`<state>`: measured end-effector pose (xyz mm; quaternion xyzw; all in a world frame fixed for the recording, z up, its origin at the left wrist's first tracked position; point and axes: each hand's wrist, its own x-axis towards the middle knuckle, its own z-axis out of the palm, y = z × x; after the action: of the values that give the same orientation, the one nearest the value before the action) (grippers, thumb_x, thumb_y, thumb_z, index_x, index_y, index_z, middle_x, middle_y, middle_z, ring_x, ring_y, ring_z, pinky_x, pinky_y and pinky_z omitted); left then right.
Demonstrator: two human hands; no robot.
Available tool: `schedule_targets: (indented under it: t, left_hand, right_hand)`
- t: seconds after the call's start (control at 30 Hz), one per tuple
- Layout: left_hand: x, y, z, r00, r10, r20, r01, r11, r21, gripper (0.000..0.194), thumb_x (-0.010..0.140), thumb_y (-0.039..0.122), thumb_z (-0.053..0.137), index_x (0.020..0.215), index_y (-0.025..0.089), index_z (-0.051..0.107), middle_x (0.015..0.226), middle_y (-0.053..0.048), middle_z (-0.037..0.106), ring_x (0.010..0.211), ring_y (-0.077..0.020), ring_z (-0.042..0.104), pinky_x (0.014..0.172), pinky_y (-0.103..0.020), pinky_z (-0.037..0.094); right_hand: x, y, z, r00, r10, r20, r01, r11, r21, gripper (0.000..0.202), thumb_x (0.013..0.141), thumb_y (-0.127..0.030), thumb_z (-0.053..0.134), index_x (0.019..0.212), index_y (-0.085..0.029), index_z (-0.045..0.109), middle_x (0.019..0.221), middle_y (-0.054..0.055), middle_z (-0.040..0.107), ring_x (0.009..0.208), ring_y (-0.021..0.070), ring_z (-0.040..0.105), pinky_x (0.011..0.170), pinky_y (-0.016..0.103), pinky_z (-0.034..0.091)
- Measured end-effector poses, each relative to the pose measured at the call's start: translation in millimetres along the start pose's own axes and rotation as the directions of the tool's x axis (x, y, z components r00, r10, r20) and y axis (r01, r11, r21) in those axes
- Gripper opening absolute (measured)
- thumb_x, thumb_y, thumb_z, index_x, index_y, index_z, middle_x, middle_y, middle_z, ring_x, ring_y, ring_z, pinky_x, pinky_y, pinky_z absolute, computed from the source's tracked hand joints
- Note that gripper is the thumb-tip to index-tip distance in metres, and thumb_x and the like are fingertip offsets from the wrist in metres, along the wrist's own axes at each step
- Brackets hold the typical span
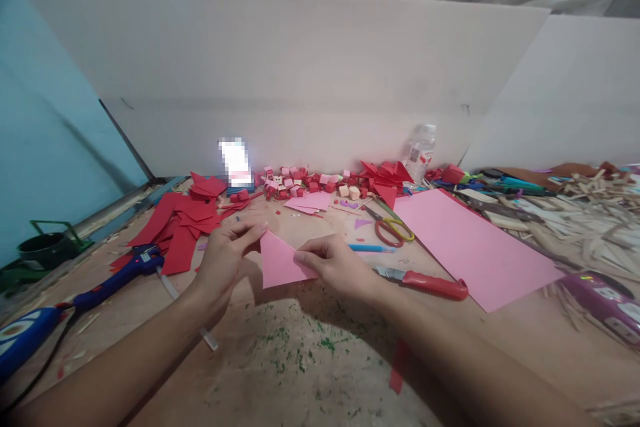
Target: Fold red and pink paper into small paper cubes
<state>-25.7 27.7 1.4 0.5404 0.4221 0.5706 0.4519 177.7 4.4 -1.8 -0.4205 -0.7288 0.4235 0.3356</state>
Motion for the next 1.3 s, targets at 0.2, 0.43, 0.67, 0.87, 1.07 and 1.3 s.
schedule_targets:
  t: [0.2, 0.43, 0.67, 0.87, 1.07, 1.3]
  left_hand:
    - [2.1, -3.6, -0.5, 0.999, -0.014, -0.04, 0.013, 0.999, -0.033, 0.021, 0.073, 0.036, 0.077, 0.068, 0.017, 0.072, 0.07, -0.001, 0.065, 0.066, -0.0143, 0.056, 0.062, -0.025, 0.047]
    - [3.6, -2.2, -1.4, 0.994, 0.003, -0.109, -0.011, 0.998, -0.069, 0.022, 0.071, 0.037, 0.079, 0.07, 0.017, 0.07, 0.073, 0.0, 0.065, 0.065, -0.0131, 0.056, 0.06, -0.023, 0.048]
    - [-0.5, -1.0, 3.3, 0.96, -0.236, 0.149, 0.252, 0.962, -0.101, 0.03, 0.068, 0.043, 0.082, 0.074, 0.015, 0.07, 0.072, -0.001, 0.067, 0.064, -0.0133, 0.06, 0.059, -0.022, 0.048]
    - [-2.4, -11.1, 3.1, 0.973, -0.184, 0.137, 0.184, 0.983, 0.011, 0.026, 0.075, 0.04, 0.077, 0.081, 0.016, 0.074, 0.075, -0.003, 0.069, 0.064, -0.0149, 0.062, 0.057, -0.023, 0.048]
    - [-4.7, -9.8, 6.4, 0.967, -0.144, 0.21, 0.149, 0.989, -0.011, 0.038, 0.078, 0.051, 0.077, 0.085, 0.015, 0.07, 0.074, -0.002, 0.065, 0.058, -0.0123, 0.058, 0.051, -0.022, 0.046]
    - [-9.2, -3.8, 10.4, 0.941, -0.128, 0.314, 0.151, 0.987, -0.051, 0.048, 0.08, 0.049, 0.076, 0.115, 0.017, 0.066, 0.094, -0.005, 0.071, 0.063, -0.0122, 0.063, 0.059, -0.023, 0.051]
  right_hand:
    - [0.7, -0.1, -0.2, 0.999, 0.019, -0.028, -0.019, 1.0, 0.012, 0.034, 0.092, -0.04, 0.058, 0.07, -0.017, 0.066, 0.068, 0.001, 0.06, 0.063, 0.0146, 0.051, 0.058, 0.026, 0.038]
    - [-0.1, -0.3, -0.2, 0.995, 0.099, 0.021, -0.1, 0.986, 0.136, 0.036, 0.091, -0.047, 0.061, 0.071, -0.018, 0.066, 0.066, 0.003, 0.069, 0.05, 0.0135, 0.059, 0.051, 0.025, 0.044]
    - [2.3, 5.2, -1.8, 0.995, 0.07, -0.073, -0.06, 0.989, 0.135, 0.031, 0.09, -0.04, 0.06, 0.068, -0.018, 0.066, 0.066, 0.004, 0.07, 0.057, 0.016, 0.064, 0.058, 0.028, 0.05]
    - [0.7, 9.4, 5.1, 0.959, -0.029, -0.283, 0.032, 0.999, 0.006, 0.041, 0.086, -0.022, 0.067, 0.127, -0.025, 0.069, 0.125, 0.009, 0.071, 0.106, 0.0247, 0.069, 0.088, 0.04, 0.056]
    - [-5.4, 5.1, 11.9, 0.994, -0.039, -0.104, 0.038, 0.999, -0.008, 0.072, 0.08, -0.03, 0.079, 0.147, -0.032, 0.054, 0.142, 0.008, 0.061, 0.118, 0.0302, 0.062, 0.093, 0.044, 0.055]
    - [-1.1, 6.5, 8.4, 0.999, -0.007, -0.036, 0.014, 0.979, 0.204, 0.055, 0.09, -0.031, 0.067, 0.143, -0.029, 0.057, 0.133, 0.008, 0.066, 0.088, 0.021, 0.07, 0.077, 0.037, 0.058]
